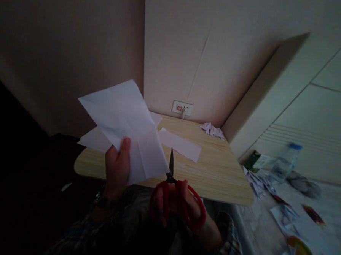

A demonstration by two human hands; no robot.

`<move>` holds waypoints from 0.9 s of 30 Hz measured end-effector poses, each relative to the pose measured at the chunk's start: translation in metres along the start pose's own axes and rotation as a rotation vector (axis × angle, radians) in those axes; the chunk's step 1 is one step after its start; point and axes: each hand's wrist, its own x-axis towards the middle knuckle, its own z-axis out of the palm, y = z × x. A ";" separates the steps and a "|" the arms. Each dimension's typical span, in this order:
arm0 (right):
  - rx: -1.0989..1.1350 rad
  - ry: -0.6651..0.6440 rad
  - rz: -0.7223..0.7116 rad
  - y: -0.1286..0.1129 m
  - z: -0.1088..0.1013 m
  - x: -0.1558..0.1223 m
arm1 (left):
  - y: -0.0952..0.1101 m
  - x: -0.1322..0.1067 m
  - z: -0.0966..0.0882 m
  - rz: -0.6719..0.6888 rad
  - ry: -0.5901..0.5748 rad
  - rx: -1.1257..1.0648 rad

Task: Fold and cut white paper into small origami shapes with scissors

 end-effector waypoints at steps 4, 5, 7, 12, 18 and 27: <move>0.009 -0.021 -0.033 0.011 -0.010 0.005 | 0.001 -0.002 0.001 -0.026 0.034 0.010; 0.015 -0.033 -0.035 0.014 -0.011 0.007 | 0.001 -0.001 0.001 -0.036 0.039 0.010; 0.032 -0.050 -0.039 0.016 -0.012 0.009 | 0.000 -0.001 0.000 -0.037 0.045 0.016; 0.060 -0.077 -0.078 0.012 -0.005 0.013 | 0.001 0.001 -0.001 0.016 0.014 0.027; 0.134 -0.057 -0.100 0.013 0.003 0.018 | 0.000 0.000 0.001 0.010 0.042 0.014; 0.156 -0.076 -0.115 0.026 -0.001 0.026 | -0.002 0.002 0.002 -0.033 0.046 -0.015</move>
